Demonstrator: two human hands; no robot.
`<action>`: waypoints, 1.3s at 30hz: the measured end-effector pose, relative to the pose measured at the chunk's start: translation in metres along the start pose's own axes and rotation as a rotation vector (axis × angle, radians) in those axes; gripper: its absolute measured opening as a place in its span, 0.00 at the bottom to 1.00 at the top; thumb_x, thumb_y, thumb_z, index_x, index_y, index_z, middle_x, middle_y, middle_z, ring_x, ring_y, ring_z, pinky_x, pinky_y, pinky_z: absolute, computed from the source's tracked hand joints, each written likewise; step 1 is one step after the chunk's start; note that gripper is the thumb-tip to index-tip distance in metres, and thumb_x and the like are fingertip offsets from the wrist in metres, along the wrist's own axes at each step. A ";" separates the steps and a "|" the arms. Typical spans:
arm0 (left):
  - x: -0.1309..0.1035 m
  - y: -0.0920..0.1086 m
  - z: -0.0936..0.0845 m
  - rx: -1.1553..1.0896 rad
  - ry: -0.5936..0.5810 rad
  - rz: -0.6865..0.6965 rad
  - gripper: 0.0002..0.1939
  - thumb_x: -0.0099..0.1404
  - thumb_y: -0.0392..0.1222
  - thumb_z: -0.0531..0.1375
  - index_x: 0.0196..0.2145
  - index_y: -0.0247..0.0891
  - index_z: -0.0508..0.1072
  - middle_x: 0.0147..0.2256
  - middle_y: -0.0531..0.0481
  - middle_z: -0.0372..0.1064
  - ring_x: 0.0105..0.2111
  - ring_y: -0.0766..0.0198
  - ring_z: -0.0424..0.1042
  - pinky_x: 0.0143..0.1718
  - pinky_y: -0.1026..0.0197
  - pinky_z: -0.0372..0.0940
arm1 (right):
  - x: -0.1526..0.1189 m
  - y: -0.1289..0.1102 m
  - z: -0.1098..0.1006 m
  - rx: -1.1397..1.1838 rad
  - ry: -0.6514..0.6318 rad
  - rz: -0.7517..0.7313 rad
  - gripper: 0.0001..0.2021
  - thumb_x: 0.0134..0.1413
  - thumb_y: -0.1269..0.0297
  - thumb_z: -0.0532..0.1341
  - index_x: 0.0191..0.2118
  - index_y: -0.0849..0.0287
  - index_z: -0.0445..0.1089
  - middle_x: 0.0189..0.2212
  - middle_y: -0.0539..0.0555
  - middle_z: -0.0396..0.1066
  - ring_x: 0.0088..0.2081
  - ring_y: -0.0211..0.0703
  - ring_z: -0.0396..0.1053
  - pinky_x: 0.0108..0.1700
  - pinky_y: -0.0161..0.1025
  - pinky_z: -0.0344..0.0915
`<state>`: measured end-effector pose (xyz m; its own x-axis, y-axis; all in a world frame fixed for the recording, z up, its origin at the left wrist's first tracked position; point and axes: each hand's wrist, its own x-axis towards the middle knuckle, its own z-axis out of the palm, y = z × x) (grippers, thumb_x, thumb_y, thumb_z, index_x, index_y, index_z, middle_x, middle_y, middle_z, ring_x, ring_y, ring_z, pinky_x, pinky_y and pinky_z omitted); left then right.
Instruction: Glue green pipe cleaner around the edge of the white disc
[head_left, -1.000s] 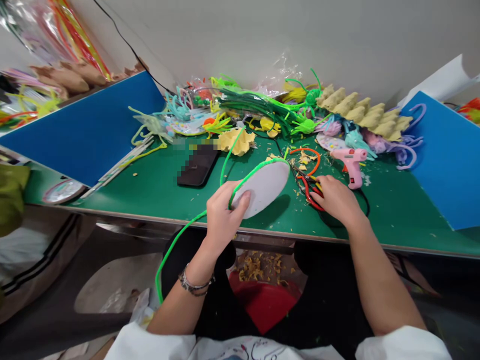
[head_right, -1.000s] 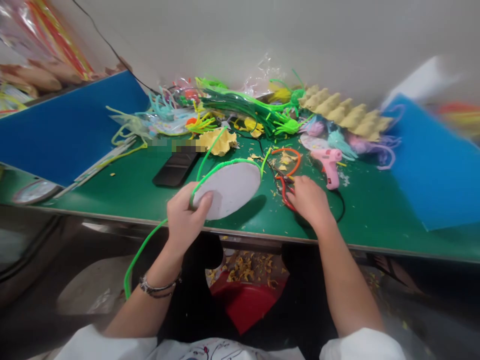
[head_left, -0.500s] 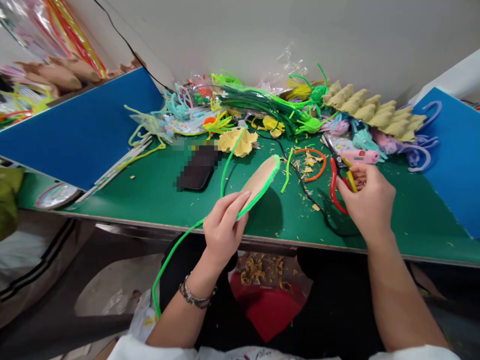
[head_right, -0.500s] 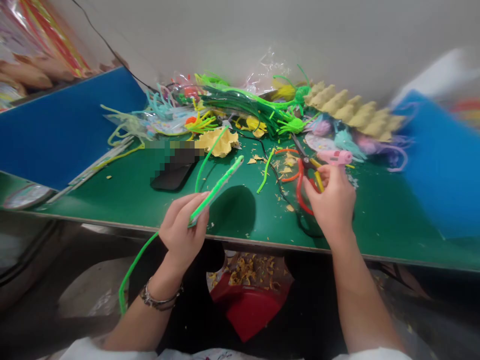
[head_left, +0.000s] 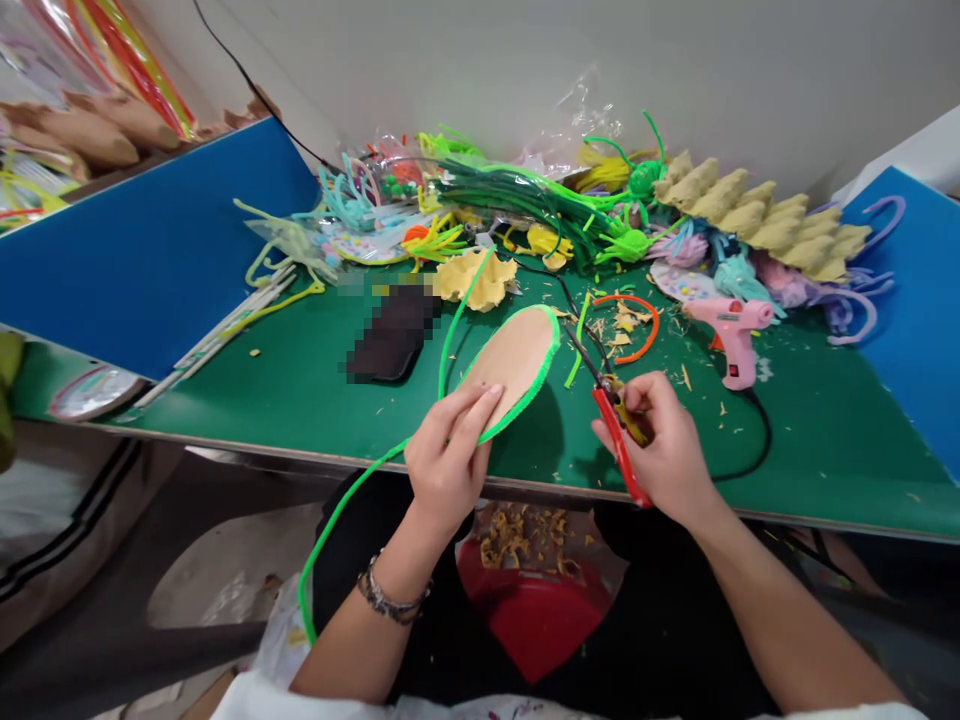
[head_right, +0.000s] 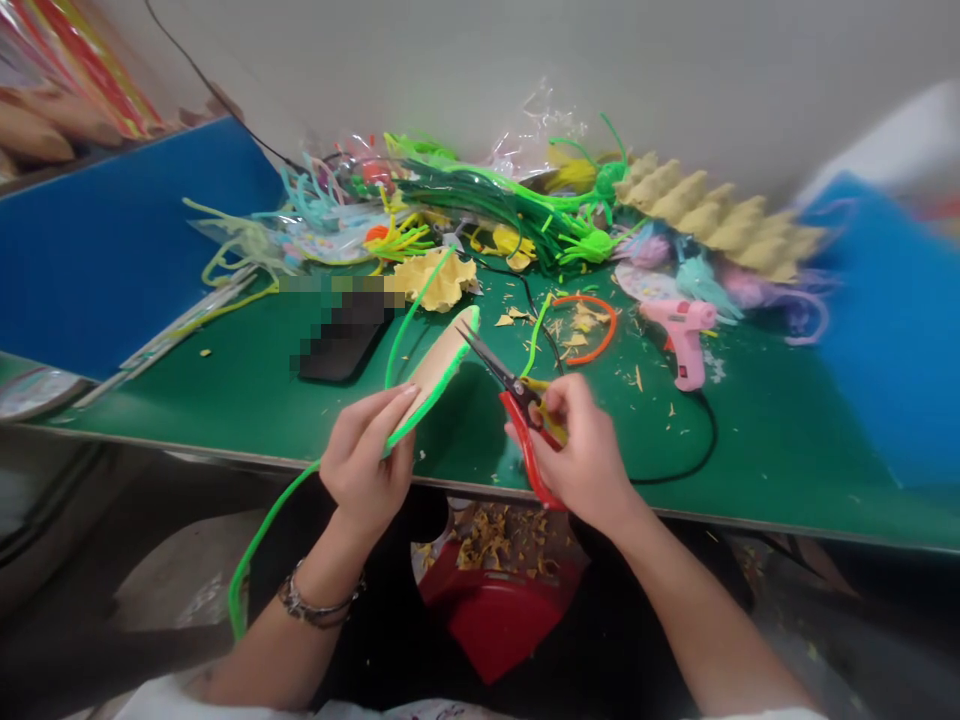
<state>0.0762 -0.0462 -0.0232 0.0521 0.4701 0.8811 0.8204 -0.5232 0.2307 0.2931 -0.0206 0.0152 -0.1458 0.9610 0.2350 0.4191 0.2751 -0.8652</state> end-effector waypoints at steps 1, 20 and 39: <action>-0.001 0.000 0.000 -0.001 -0.004 -0.004 0.25 0.66 0.28 0.57 0.59 0.43 0.67 0.46 0.43 0.74 0.45 0.60 0.74 0.47 0.61 0.69 | -0.002 -0.002 0.002 -0.035 -0.024 -0.013 0.20 0.47 0.52 0.64 0.31 0.52 0.50 0.24 0.44 0.60 0.22 0.32 0.58 0.23 0.33 0.58; -0.002 0.004 -0.002 -0.030 -0.001 0.026 0.25 0.66 0.28 0.56 0.58 0.44 0.67 0.46 0.45 0.75 0.46 0.60 0.75 0.47 0.60 0.70 | 0.003 0.003 -0.001 -0.708 0.213 -0.312 0.23 0.55 0.36 0.51 0.28 0.53 0.54 0.15 0.46 0.59 0.16 0.37 0.58 0.22 0.35 0.48; 0.000 0.004 -0.004 -0.080 -0.045 0.072 0.28 0.64 0.24 0.56 0.61 0.41 0.65 0.46 0.43 0.74 0.47 0.61 0.74 0.50 0.62 0.68 | 0.004 0.008 -0.002 -0.791 0.224 -0.485 0.30 0.53 0.30 0.47 0.33 0.57 0.60 0.17 0.48 0.65 0.19 0.39 0.64 0.22 0.34 0.52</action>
<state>0.0774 -0.0512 -0.0201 0.1362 0.4597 0.8776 0.7656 -0.6110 0.2013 0.2974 -0.0150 0.0101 -0.3223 0.6974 0.6401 0.8546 0.5053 -0.1202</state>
